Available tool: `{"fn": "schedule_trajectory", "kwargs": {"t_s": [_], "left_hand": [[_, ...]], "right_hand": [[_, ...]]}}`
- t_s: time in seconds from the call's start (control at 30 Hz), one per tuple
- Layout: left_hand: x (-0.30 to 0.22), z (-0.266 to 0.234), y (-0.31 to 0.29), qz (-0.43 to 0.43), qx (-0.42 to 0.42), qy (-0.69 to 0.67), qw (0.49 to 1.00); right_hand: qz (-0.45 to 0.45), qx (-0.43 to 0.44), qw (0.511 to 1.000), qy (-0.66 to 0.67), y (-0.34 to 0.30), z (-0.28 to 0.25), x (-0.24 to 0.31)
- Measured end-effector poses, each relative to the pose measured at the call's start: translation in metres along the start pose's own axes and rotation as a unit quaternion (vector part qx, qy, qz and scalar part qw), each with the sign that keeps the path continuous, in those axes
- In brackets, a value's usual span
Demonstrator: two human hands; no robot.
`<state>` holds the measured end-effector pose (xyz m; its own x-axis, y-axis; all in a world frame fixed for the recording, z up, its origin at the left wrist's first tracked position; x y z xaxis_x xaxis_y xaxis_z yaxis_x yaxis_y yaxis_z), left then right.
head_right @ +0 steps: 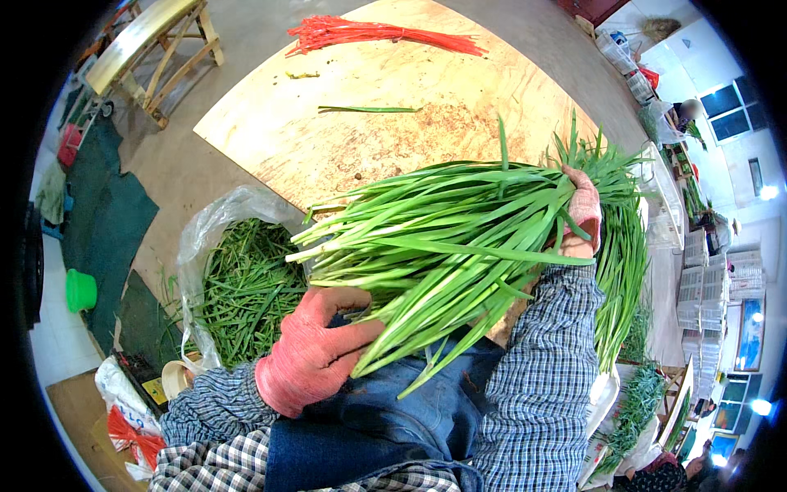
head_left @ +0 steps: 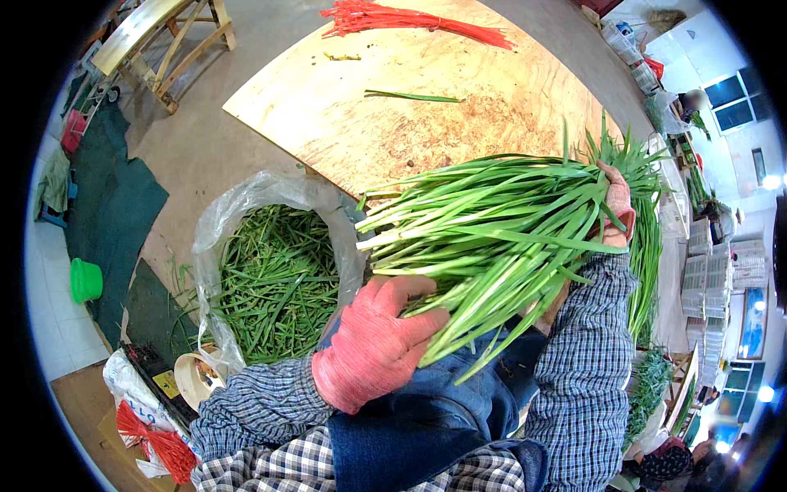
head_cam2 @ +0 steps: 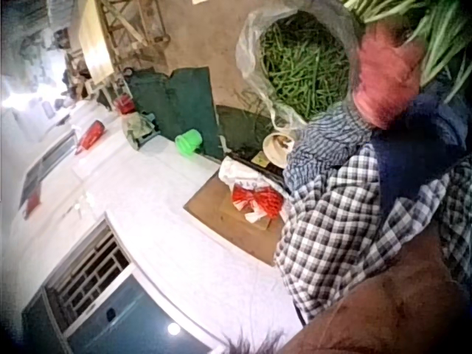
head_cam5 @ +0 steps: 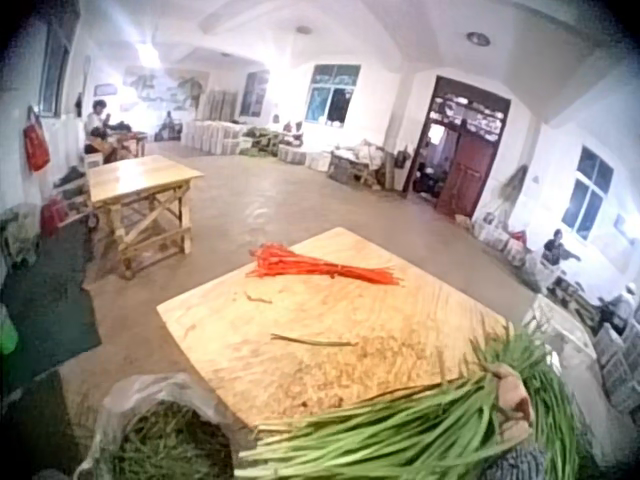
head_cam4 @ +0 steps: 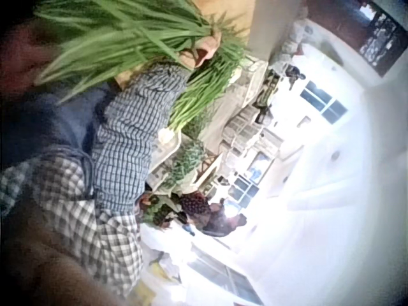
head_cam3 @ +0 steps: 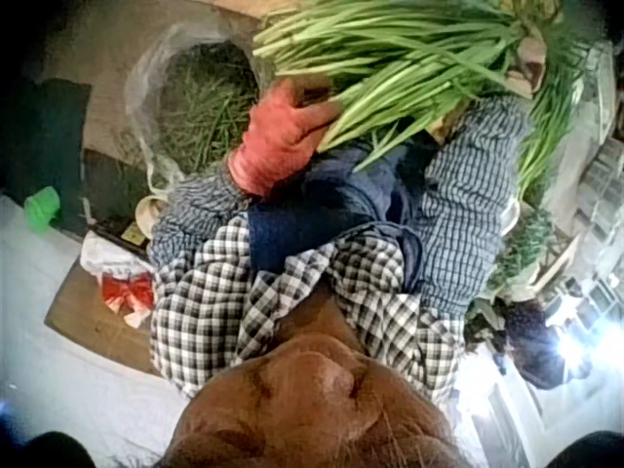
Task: The person gathers green vegetables into bunches, secures each bunch with a red rubber band, and places the finished bundles into a plastic crate.
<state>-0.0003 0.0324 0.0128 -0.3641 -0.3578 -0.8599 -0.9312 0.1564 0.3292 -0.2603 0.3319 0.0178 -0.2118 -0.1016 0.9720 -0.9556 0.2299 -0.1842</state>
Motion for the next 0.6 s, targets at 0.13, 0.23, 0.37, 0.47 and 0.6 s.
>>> {"fn": "schedule_trajectory", "kwargs": {"t_s": [0.13, 0.23, 0.37, 0.47, 0.6], "left_hand": [[0.005, 0.009, -0.003, -0.076, -0.040, -0.049, 0.995], [0.009, 0.011, -0.005, -0.097, -0.062, -0.071, 0.991], [0.006, 0.012, -0.004, -0.120, -0.090, -0.085, 0.985], [0.003, 0.008, -0.006, -0.094, -0.103, -0.088, 0.986], [-0.002, 0.012, -0.010, 0.041, -0.106, -0.044, 0.993]], "right_hand": [[-0.011, 0.008, 1.000, 0.009, 0.004, -0.008, -0.008], [0.006, -0.015, 1.000, 0.025, 0.001, -0.010, -0.014], [-0.019, 0.001, 0.999, 0.026, 0.017, -0.030, -0.025], [0.011, 0.019, 0.997, 0.080, 0.029, -0.040, -0.034], [-0.013, 0.027, 0.997, 0.076, 0.016, -0.043, -0.030]]}}
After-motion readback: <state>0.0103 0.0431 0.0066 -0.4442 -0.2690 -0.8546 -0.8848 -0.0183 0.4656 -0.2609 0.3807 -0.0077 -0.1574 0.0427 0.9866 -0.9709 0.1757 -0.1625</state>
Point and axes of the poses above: each hand's wrist, its own y-axis towards the middle knuckle, its own z-axis out of the palm, x = y × z, the point moved 3 cm from there along y, towards the middle knuckle, and after that the axes turned 12 degrees about -y, right-handed, at the moved point
